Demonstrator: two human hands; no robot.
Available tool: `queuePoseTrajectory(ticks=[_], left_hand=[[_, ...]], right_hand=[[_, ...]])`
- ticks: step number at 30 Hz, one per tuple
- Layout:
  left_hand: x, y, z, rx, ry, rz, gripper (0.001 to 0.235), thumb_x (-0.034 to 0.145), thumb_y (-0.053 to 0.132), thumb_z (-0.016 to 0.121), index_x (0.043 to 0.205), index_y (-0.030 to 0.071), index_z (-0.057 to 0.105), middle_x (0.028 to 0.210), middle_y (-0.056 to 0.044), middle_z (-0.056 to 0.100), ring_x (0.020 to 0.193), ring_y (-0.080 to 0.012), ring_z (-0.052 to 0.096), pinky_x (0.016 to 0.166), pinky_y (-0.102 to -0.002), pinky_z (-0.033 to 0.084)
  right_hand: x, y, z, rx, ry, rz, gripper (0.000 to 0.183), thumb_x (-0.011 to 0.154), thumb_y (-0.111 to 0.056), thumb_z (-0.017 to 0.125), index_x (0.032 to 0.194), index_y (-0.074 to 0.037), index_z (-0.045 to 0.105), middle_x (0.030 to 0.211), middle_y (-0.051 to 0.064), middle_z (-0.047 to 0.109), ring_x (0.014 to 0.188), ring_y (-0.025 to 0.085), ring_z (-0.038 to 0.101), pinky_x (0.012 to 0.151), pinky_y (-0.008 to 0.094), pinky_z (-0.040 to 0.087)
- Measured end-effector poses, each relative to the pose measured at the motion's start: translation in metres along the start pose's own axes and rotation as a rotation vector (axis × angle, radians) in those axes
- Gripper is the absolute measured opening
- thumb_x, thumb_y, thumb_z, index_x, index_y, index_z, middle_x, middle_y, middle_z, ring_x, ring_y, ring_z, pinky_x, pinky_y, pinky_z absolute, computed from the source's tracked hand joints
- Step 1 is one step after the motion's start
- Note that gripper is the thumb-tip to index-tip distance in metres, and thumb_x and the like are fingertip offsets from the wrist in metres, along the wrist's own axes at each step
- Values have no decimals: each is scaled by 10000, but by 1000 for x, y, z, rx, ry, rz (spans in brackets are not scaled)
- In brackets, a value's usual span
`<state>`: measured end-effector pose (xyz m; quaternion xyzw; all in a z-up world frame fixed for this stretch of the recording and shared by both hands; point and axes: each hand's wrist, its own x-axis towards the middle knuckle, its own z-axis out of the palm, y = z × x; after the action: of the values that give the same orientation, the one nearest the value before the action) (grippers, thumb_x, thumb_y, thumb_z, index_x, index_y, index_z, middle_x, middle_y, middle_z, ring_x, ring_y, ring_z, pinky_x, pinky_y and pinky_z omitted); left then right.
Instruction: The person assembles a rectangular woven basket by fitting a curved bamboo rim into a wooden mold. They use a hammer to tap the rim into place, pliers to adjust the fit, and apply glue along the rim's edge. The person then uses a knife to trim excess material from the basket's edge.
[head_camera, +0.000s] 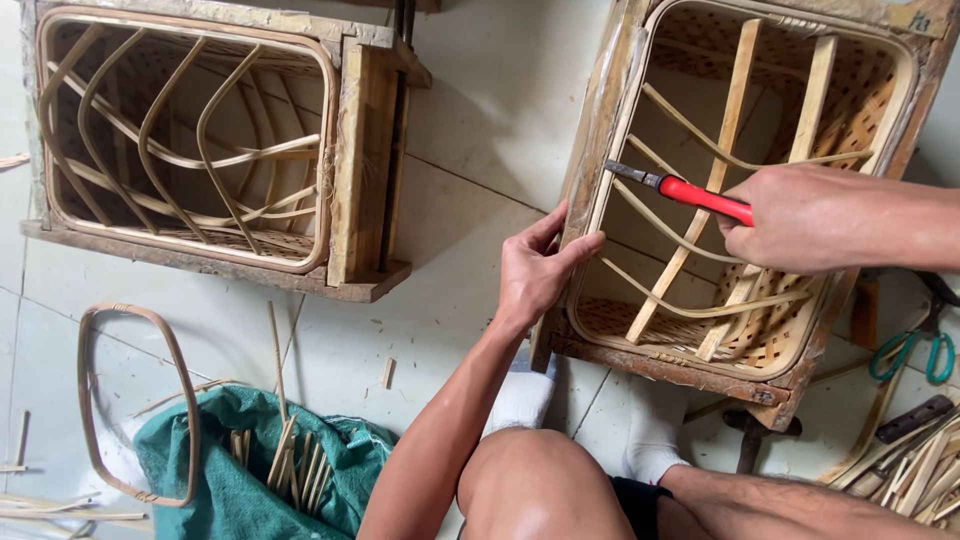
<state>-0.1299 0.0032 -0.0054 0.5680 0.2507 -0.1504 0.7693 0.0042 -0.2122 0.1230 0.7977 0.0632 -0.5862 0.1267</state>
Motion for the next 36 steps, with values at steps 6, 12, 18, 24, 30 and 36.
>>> queuePoseTrajectory(ticks=[6, 12, 18, 24, 30, 36], left_hand=[[-2, 5, -8, 117, -56, 17, 769, 822, 205, 825, 1477, -54, 517, 1192, -188, 755, 942, -146, 700, 818, -283, 599], [-78, -14, -29, 434, -83, 368, 816, 868, 290, 832, 1520, -26, 456, 1513, -219, 532, 1403, -273, 518, 1147, -428, 424], [-106, -22, -29, 1188, -408, 1052, 687, 893, 355, 772, 1432, 15, 516, 1327, -153, 644, 1394, -323, 519, 1234, -527, 282], [-92, -25, -6, 1406, -421, 1071, 513, 932, 309, 732, 1303, 3, 552, 1045, -109, 627, 1053, -285, 589, 1212, -515, 322], [-93, -25, -1, 1412, -399, 1059, 487, 868, 298, 765, 1231, 34, 576, 1001, -86, 615, 1035, -283, 592, 1195, -512, 327], [-94, -24, 2, 1416, -401, 1065, 519, 829, 290, 793, 1223, 23, 583, 1008, -91, 613, 1033, -287, 588, 1183, -521, 325]], right_hand=[[5, 4, 19, 146, 99, -51, 321, 1044, -339, 540, 1089, -57, 686, 600, 66, 573, 472, 167, 472, 472, 372, 429], [-16, 71, 120, 476, 426, -258, 441, 979, -450, 580, 1169, -59, 651, 751, 69, 632, 556, 182, 547, 531, 371, 455], [-7, 166, 328, 952, 1169, -109, 419, 1089, -440, 618, 930, -58, 688, 786, 147, 660, 670, 237, 626, 649, 400, 481], [73, 168, 494, 714, 1051, 371, 543, 1110, -493, 624, 824, -38, 699, 820, 187, 668, 996, 385, 630, 934, 519, 510], [105, 149, 526, 806, 988, 529, 457, 974, -455, 672, 1221, -72, 694, 1326, 231, 571, 1143, 467, 572, 958, 551, 465], [83, 93, 540, 804, 1377, 363, 372, 1015, -398, 670, 1195, -73, 641, 1336, 169, 571, 1267, 354, 567, 1137, 476, 421]])
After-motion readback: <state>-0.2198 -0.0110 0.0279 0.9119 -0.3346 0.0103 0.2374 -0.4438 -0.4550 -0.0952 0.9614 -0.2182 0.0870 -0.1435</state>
